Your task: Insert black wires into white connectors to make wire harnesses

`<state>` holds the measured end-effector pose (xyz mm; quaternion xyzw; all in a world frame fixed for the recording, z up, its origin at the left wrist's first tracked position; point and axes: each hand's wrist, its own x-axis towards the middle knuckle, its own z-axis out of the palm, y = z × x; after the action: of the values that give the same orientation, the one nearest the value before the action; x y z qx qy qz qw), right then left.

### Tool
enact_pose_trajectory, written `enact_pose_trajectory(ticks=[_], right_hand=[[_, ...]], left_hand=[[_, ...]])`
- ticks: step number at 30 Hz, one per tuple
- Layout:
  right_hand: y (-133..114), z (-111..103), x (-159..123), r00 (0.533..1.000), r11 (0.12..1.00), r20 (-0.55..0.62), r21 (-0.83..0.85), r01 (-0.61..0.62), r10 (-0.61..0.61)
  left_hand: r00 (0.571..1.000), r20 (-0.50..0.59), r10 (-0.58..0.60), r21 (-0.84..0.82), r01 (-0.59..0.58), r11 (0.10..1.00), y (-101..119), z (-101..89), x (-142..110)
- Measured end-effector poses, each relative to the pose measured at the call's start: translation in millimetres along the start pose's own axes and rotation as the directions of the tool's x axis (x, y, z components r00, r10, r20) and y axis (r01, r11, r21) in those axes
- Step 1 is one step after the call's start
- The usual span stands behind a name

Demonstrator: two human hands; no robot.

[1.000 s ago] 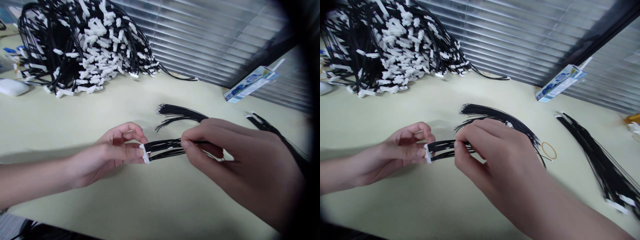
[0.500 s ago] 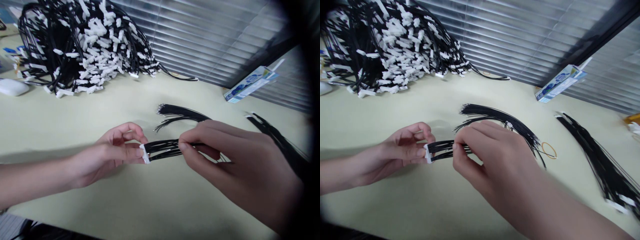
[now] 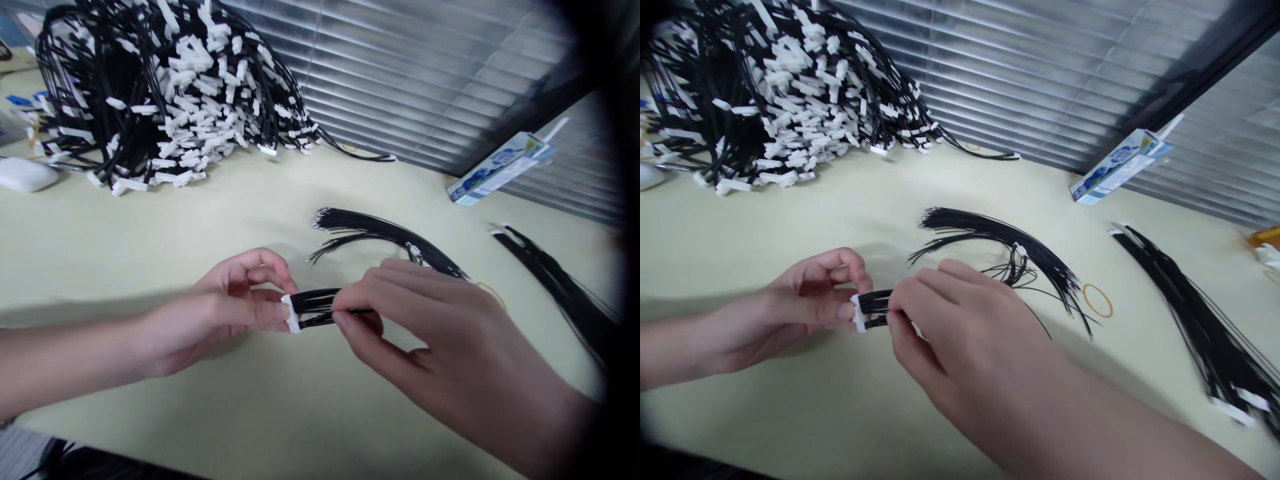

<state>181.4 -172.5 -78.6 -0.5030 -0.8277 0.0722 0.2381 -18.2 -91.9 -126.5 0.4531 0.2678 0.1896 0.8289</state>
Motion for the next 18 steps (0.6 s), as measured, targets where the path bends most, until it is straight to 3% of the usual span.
enact_pose_trajectory(ticks=[6,18], right_hand=[[-1.0,7.3,-2.4,0.996,0.996,0.031,-0.027,0.088,-0.087],[1.7,11.5,1.6,0.994,0.995,0.043,-0.019,0.098,-0.097]], left_hand=[[1.000,0.008,-0.009,0.010,0.009,1.000,0.2,1.3,-1.2],[0.999,0.003,-0.035,0.004,0.035,0.999,-4.0,1.4,-0.5]])
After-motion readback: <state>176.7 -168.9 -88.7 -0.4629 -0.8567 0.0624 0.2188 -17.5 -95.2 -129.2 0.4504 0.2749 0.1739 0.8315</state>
